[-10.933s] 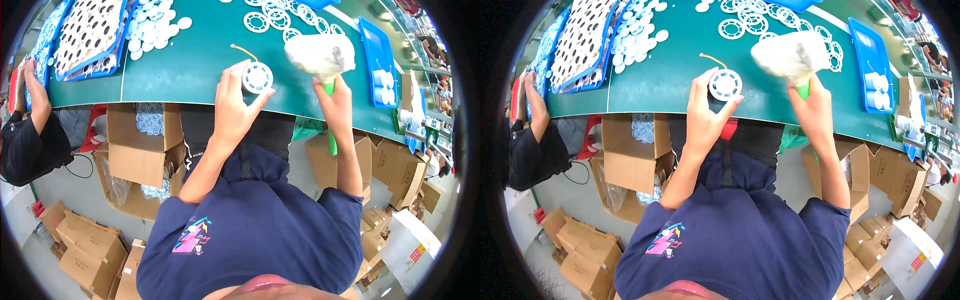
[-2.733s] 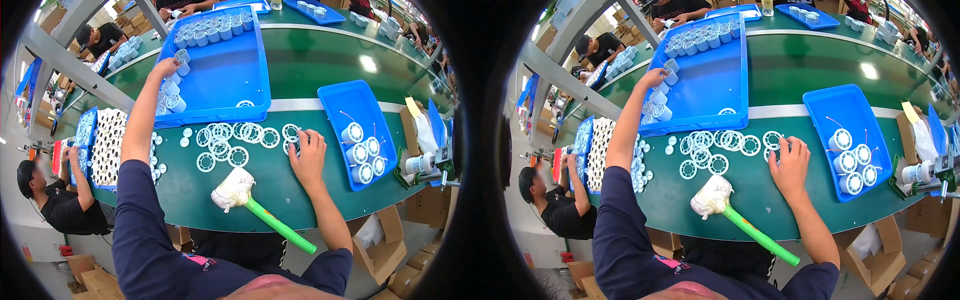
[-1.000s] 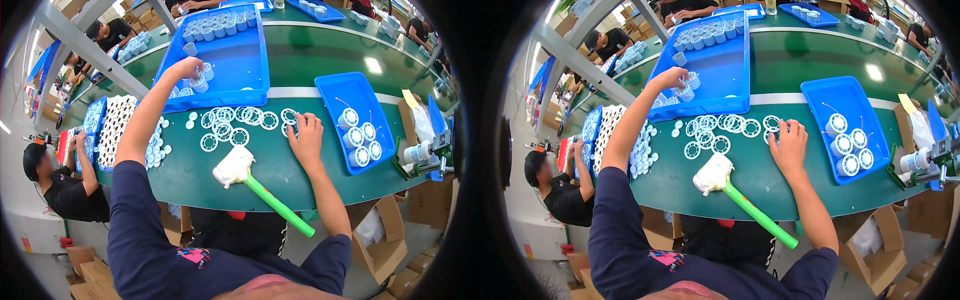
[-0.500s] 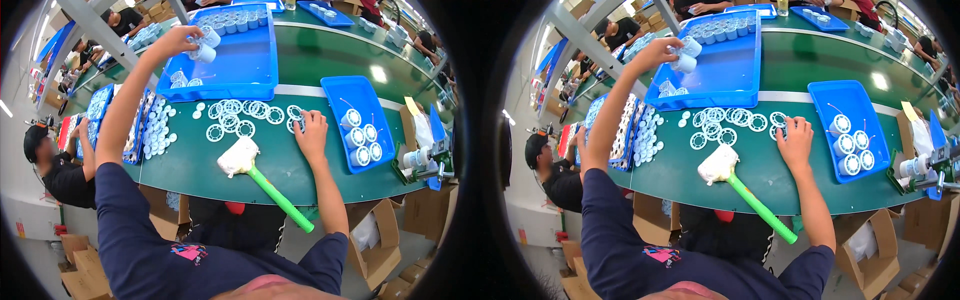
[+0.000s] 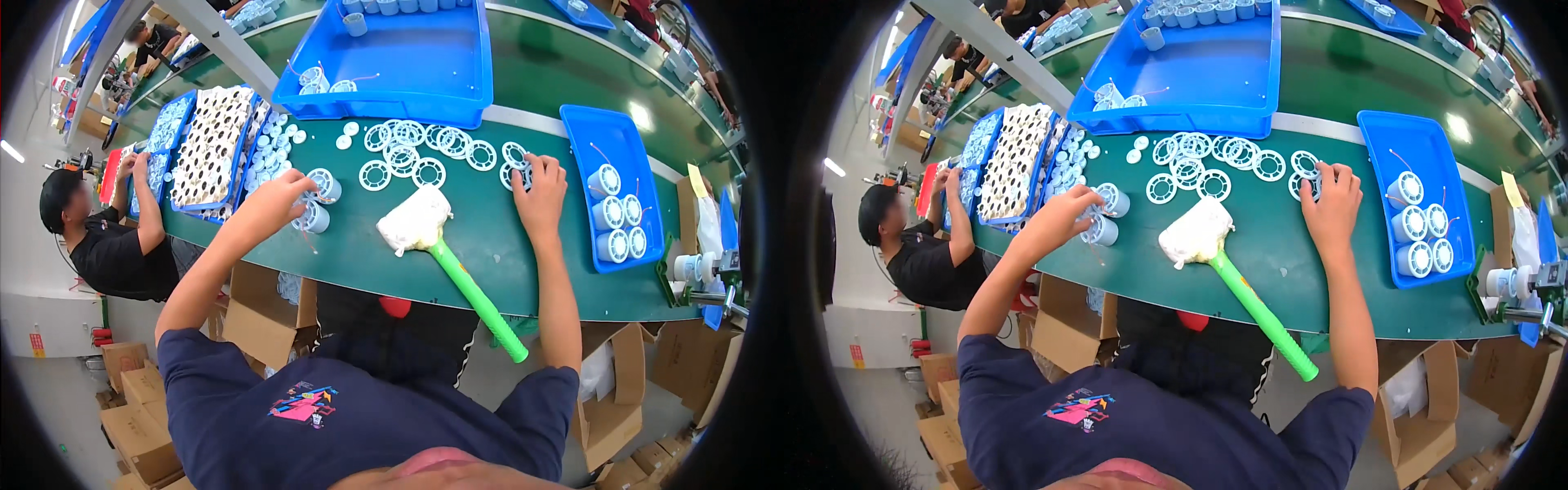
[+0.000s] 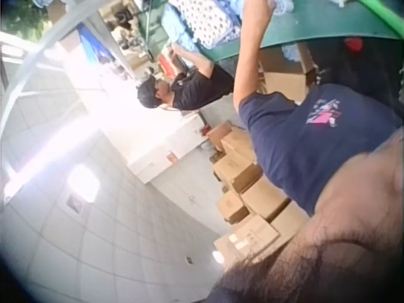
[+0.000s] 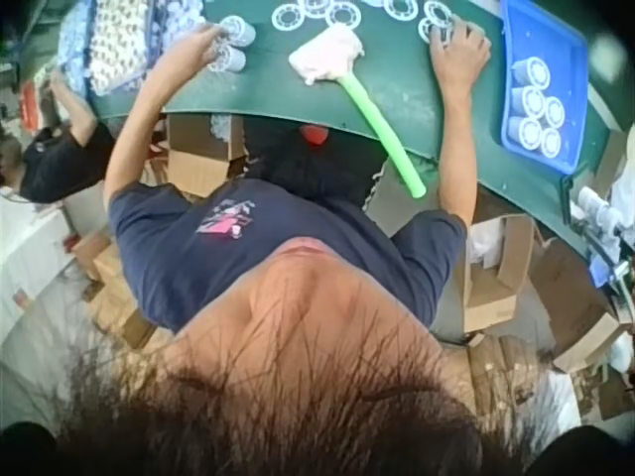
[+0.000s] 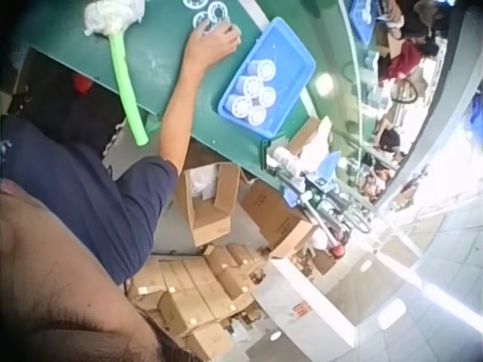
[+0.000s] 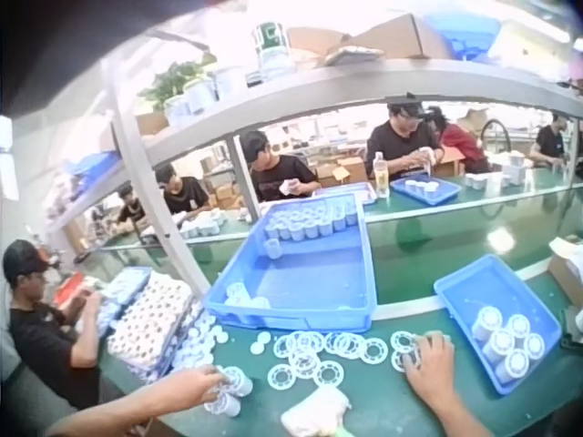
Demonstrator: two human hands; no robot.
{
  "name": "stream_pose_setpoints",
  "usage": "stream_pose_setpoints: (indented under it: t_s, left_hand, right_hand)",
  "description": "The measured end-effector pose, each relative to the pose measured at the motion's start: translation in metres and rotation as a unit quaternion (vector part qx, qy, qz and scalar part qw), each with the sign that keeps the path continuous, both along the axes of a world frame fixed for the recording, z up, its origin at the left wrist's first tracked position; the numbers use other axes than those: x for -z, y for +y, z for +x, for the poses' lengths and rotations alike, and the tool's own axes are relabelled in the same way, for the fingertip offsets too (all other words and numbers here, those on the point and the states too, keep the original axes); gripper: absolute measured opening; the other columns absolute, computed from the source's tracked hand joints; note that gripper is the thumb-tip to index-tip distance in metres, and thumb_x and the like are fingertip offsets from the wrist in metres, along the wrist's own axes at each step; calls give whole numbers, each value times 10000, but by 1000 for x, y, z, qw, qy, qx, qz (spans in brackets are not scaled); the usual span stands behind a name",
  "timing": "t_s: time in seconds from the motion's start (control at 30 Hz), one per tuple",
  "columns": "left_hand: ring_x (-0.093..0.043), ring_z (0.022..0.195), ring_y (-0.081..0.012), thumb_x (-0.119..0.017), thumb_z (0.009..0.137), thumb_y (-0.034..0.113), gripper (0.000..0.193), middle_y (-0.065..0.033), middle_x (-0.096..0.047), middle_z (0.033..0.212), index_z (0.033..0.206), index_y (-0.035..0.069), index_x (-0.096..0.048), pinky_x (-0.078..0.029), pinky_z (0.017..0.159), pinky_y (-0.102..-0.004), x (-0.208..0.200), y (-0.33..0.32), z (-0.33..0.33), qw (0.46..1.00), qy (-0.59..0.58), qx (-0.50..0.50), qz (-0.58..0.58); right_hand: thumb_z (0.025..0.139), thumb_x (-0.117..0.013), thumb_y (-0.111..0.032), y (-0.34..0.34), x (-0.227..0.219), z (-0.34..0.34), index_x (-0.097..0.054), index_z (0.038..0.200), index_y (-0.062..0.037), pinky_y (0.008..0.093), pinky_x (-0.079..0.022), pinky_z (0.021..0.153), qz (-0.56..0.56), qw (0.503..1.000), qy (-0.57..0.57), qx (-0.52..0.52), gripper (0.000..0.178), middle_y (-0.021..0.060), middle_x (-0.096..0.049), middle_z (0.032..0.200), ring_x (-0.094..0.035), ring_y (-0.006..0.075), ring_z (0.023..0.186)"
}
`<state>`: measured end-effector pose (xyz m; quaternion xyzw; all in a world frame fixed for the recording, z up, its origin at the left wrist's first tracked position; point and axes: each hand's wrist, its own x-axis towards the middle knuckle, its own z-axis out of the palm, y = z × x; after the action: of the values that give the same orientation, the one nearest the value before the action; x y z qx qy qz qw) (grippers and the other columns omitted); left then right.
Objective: Assembling small circular electronic components using a white rubber mallet.
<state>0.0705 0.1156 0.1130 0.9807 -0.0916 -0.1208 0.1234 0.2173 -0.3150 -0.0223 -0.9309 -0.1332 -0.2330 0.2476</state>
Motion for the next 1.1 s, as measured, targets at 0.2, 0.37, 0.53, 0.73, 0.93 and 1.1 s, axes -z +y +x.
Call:
stream_pose_setpoints:
  t_s: [0.2, 0.37, 0.53, 0.73, 0.93, 1.1]
  left_hand:
    - [-703, 1050, -278, -767, 921, 210, 391, -163, -703, 1134, 1256, 33, -670, -554, 876, -408, -38, -11, 54, 988, -109, -101, -35]
    - [-739, 857, -313, -727, 893, 550, 614, -212, -734, 1025, 1116, -21, -722, -584, 794, -407, -16, 46, 207, 972, -138, -152, 118]
    - [-763, 782, -279, -689, 890, 646, 648, -165, -773, 1006, 1033, 21, -779, -615, 697, -403, 6, 53, 269, 950, 50, -261, 161]
    - [-749, 791, -235, -722, 894, 572, 567, -134, -743, 957, 1189, 88, -738, -608, 692, -377, 5, 39, 271, 979, 63, -172, 90]
    - [-721, 987, -325, -800, 829, 339, 463, -159, -714, 1190, 1223, 124, -684, -577, 849, -415, 12, 43, 260, 986, -11, -14, 165]
    - [-710, 1047, -352, -819, 788, 294, 421, -166, -737, 1145, 1139, 89, -705, -570, 882, -426, 23, 47, 267, 978, -7, -88, 188]
  right_hand:
    - [870, -751, -221, -6, 0, -6, -677, 1200, -65, 462, -439, 961, -9, 1000, 2, 13, 373, 120, -579, 1186, -538, 330, 1149]
    - [869, -753, -223, -2, -4, -5, -679, 1197, -71, 466, -438, 961, 14, 1000, -4, -6, 370, 124, -579, 1184, -537, 332, 1155]
    - [861, -756, -234, 0, -1, -2, -685, 1193, -81, 468, -439, 965, 27, 1000, 2, -9, 372, 124, -583, 1189, -541, 334, 1155]
    - [859, -756, -228, -1, 1, -3, -688, 1191, -70, 470, -439, 968, 22, 1000, -9, -3, 373, 132, -581, 1182, -540, 336, 1152]
    - [864, -757, -229, -5, 0, -4, -687, 1200, -68, 467, -438, 972, 16, 1000, -2, -7, 380, 134, -582, 1188, -536, 334, 1162]
    - [872, -751, -231, -6, 0, -3, -684, 1215, -64, 464, -440, 971, 10, 1000, 1, -13, 387, 138, -585, 1197, -538, 337, 1160]
